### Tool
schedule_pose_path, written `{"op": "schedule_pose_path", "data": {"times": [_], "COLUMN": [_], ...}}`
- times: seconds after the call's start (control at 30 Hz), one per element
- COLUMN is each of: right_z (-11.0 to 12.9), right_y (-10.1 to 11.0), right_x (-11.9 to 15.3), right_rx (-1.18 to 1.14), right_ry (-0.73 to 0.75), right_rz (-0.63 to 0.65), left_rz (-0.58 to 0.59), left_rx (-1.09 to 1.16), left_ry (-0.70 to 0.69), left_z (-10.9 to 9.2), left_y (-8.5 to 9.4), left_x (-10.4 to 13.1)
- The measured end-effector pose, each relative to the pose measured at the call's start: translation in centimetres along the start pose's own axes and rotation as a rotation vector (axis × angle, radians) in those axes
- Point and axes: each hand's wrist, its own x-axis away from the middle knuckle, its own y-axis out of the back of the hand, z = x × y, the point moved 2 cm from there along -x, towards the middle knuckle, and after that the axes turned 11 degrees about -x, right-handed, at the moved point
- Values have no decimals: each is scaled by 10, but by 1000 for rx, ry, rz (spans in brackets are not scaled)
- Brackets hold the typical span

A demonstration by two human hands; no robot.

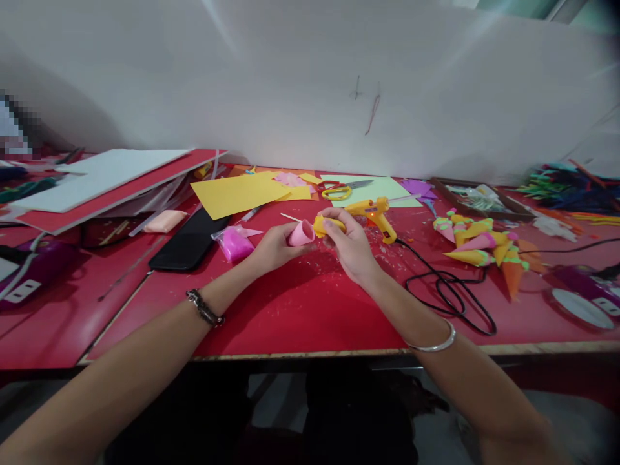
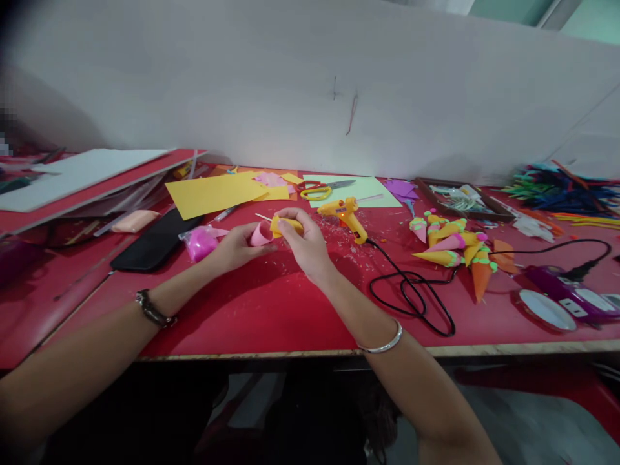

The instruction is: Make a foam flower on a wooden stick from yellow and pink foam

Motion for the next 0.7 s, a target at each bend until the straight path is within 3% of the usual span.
{"op": "schedule_pose_path", "data": {"times": [0.4,0.57,0.7], "right_z": [-3,3,7], "right_y": [0,-2,-3], "right_x": [0,3,4], "right_rx": [89,197,290], "right_ry": [60,48,119], "right_rz": [-10,38,81], "left_rz": [7,-27,-46], "left_rx": [-106,-178,-228], "left_ry": [-13,-36,-72], "left_z": [-4,-2,0], "left_y": [-2,-1,0], "left_x": [0,1,1]}}
